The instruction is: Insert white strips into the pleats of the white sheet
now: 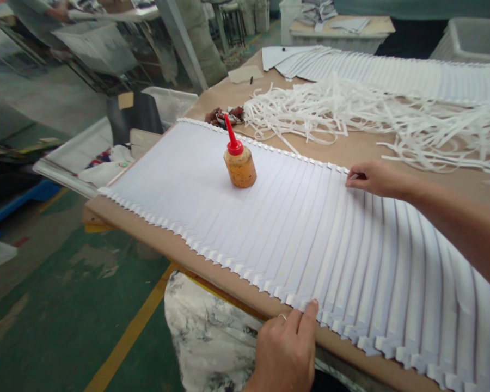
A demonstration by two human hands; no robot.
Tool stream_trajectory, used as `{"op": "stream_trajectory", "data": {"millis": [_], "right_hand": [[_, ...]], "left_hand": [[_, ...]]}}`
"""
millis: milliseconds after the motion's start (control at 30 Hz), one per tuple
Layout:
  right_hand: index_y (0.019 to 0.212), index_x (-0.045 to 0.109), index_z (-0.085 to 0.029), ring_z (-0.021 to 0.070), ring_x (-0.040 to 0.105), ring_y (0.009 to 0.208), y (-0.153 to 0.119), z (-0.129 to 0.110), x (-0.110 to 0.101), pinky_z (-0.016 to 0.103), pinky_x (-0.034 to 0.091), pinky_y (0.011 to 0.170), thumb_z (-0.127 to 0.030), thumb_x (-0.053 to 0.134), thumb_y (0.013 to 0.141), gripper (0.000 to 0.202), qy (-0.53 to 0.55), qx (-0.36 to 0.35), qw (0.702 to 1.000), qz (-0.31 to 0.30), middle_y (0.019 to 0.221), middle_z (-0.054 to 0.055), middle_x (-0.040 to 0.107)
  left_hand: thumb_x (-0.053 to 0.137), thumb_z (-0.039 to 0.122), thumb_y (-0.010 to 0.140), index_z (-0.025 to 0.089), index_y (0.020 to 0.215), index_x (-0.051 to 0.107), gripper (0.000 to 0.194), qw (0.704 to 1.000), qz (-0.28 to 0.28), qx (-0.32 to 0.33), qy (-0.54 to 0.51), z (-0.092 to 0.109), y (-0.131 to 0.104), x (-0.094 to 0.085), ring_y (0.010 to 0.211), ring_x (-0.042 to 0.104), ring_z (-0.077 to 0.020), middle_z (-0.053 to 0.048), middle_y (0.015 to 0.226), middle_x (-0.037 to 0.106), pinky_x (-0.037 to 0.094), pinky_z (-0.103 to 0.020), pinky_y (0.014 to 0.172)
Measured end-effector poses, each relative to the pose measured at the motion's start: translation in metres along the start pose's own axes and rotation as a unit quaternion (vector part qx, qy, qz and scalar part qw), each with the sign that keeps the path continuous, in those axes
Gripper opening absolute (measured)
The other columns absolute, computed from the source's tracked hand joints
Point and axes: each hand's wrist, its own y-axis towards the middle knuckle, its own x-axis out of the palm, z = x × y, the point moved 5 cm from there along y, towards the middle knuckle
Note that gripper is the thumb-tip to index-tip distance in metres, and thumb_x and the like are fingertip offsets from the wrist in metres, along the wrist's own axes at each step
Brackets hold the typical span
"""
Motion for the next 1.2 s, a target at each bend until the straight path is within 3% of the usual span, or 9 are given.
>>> {"op": "stream_trajectory", "data": {"millis": [300, 533, 900, 1200], "right_hand": [[0.086, 0.075, -0.020, 0.0187, 0.065, 0.072, 0.018, 0.024, 0.007, 0.030, 0.048, 0.069, -0.036, 0.066, 0.084, 0.018, 0.024, 0.015, 0.997, 0.070, 0.078, 0.005, 0.076], [0.089, 0.077, -0.022, 0.0217, 0.067, 0.075, 0.020, 0.033, 0.003, 0.032, 0.049, 0.069, -0.038, 0.064, 0.085, 0.022, 0.009, 0.033, 0.994, 0.106, 0.083, 0.006, 0.079], [0.089, 0.079, -0.020, 0.0197, 0.066, 0.074, 0.019, 0.031, 0.014, 0.030, 0.047, 0.068, -0.034, 0.066, 0.087, 0.019, 0.015, 0.057, 0.998, 0.038, 0.079, 0.004, 0.077], [0.089, 0.078, -0.021, 0.0198, 0.066, 0.075, 0.019, 0.022, 0.015, 0.029, 0.044, 0.067, -0.031, 0.066, 0.090, 0.016, -0.009, 0.079, 0.996, 0.051, 0.081, 0.005, 0.076]], "left_hand": [[0.041, 0.001, 0.091, 0.014, 0.130, 0.061, 0.045, 0.999, 0.038, 0.013, 0.020, -0.001, 0.000, 0.000, 0.050, 0.063, -0.0177, 0.001, 0.073, 0.067, 0.043, -0.035, 0.046], [0.043, 0.002, 0.090, 0.014, 0.134, 0.060, 0.048, 0.999, 0.025, 0.023, 0.026, -0.004, -0.004, 0.006, 0.052, 0.063, -0.0171, 0.002, 0.073, 0.065, 0.042, -0.035, 0.047], [0.048, 0.001, 0.088, 0.015, 0.137, 0.059, 0.052, 0.999, 0.024, 0.025, 0.031, -0.007, -0.012, 0.013, 0.053, 0.063, -0.0170, 0.003, 0.075, 0.065, 0.042, -0.036, 0.048], [0.047, 0.001, 0.088, 0.016, 0.136, 0.060, 0.052, 0.999, 0.030, 0.020, 0.033, -0.007, -0.011, 0.015, 0.053, 0.062, -0.0169, 0.003, 0.075, 0.065, 0.041, -0.036, 0.049]]}}
